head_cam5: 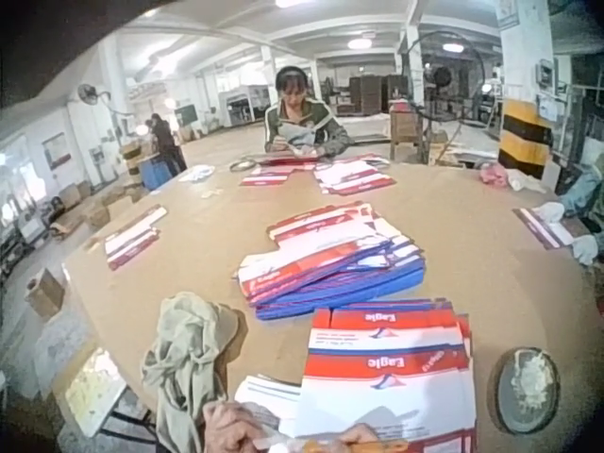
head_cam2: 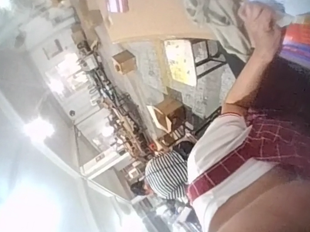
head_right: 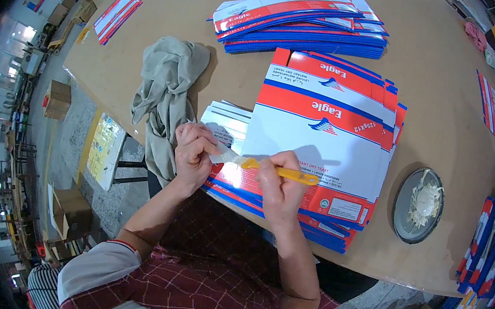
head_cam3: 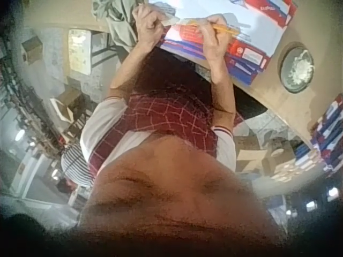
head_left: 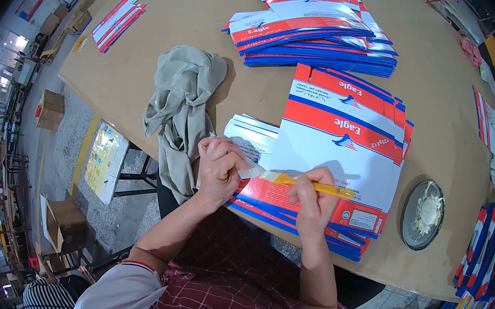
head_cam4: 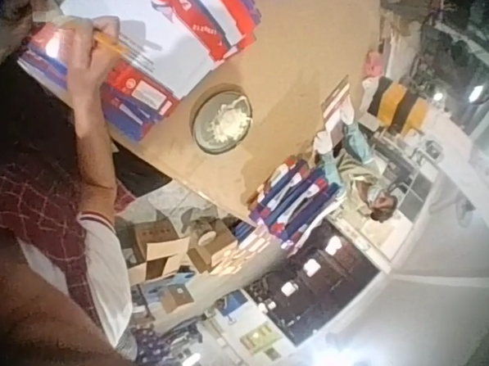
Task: The recorder is applying glue with a brush to the flaps of cardboard boxes and stacking them.
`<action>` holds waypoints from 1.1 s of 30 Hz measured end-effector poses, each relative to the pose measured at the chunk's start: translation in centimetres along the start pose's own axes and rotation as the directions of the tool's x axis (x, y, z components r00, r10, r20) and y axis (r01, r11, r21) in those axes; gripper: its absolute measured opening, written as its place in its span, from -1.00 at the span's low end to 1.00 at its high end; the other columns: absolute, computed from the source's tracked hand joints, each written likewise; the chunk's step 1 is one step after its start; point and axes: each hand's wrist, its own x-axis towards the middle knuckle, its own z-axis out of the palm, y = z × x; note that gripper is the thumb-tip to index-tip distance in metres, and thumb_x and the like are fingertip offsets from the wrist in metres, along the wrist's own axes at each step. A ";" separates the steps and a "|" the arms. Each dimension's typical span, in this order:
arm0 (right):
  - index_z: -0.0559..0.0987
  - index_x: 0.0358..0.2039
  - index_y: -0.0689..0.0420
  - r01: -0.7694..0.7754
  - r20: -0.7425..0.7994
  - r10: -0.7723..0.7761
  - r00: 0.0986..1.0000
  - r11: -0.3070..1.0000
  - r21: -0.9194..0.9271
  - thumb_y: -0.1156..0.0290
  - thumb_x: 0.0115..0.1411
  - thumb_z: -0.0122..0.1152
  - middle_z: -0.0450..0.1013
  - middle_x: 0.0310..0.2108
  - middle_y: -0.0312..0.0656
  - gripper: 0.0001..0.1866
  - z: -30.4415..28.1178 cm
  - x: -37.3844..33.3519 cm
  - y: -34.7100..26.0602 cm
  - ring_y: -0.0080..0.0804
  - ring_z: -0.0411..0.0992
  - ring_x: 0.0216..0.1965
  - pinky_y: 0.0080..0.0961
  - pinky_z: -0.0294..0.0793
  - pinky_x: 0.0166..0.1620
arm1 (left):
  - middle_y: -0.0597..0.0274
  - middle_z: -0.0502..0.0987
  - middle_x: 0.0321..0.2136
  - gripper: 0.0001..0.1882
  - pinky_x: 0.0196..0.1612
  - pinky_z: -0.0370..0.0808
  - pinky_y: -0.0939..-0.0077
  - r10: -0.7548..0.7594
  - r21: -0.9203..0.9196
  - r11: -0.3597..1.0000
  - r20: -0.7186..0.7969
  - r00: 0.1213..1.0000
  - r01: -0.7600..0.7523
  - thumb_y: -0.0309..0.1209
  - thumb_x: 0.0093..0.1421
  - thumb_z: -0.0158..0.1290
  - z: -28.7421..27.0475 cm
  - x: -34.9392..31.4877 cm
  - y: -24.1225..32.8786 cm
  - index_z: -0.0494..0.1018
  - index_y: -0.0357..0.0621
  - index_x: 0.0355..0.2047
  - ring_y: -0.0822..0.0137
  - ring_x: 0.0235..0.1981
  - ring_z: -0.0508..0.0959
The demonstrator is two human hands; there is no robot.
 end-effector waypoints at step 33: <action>0.34 -0.56 0.17 -0.135 -0.046 0.133 0.990 0.990 -0.042 0.30 0.23 -0.04 0.36 -0.73 -0.30 -0.73 0.3 1.0 0.1 -0.68 0.34 -0.70 -0.77 0.29 -0.62 | 0.31 0.40 -0.50 -0.72 -0.14 0.14 0.33 0.015 -0.010 1.000 -0.024 1.000 -0.016 -0.74 -0.39 -0.09 0.1 0.0 -0.1 0.38 -0.09 -0.64 0.27 -0.30 0.40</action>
